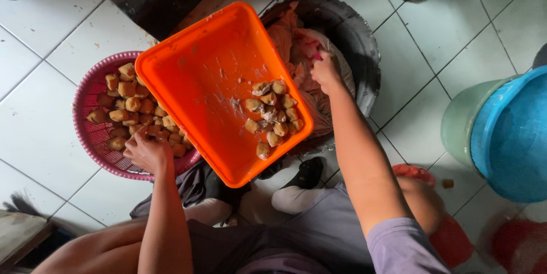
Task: The person scoops a white paste from a metal basin using a pink spatula and spreads it onto small brown food items in an orange tray. The person repeatedly picks up items, applies the paste, and places them back in the tray.
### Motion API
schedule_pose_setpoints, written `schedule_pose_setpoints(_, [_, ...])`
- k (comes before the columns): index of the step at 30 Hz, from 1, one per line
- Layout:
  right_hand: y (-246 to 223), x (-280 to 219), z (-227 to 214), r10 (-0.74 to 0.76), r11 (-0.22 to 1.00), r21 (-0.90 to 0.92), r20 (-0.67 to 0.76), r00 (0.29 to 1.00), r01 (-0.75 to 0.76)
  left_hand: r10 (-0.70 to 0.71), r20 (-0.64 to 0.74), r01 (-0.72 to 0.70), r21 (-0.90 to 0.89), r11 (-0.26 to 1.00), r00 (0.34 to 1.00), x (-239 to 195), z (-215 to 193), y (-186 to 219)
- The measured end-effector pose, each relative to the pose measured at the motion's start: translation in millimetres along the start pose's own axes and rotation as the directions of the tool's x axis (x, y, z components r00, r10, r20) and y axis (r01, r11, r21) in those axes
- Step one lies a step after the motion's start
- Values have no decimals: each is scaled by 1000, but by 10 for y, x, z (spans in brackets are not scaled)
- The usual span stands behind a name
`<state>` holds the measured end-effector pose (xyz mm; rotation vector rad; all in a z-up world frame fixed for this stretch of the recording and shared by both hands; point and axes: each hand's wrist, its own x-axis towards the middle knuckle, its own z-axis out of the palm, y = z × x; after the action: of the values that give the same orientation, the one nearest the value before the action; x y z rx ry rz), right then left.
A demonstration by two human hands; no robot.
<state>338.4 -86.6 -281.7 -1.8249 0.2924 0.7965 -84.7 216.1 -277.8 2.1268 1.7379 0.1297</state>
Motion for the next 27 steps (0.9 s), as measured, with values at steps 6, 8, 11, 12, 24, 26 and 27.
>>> schedule_pose_setpoints(6, [-448, -127, 185, -95, 995, 68, 269, 958, 79, -84, -1, 84, 83, 993, 996, 1, -13, 97])
schedule_pose_setpoints(8, [-509, -239, 173, -105, 981, 186, 303, 947, 49, -51, 0, 50, 90, 995, 999, -17, -24, 116])
schedule_pose_setpoints(11, [-590, -427, 132, -116, 943, 334, 332, 936, -2, 32, -8, -31, 87, 996, 999, 16, 38, 97])
schedule_pose_setpoints(12, [-594, -522, 123, -116, 927, 376, 342, 933, -22, 41, -12, -39, 94, 995, 999, 28, 78, 56])
schedule_pose_setpoints(24, [-955, -2592, -350, -350, 883, 456, 487, 800, 109, -154, -143, 66, -488, 870, 978, 42, -35, 142])
schedule_pose_setpoints(26, [-945, -2927, -421, -391, 882, 441, 491, 779, 165, -72, -241, -56, -485, 873, 968, 28, -111, 299])
schedule_pose_setpoints(27, [-903, -3083, -443, -402, 884, 431, 501, 766, 183, -17, -317, -131, -440, 888, 948, -6, -165, 291])
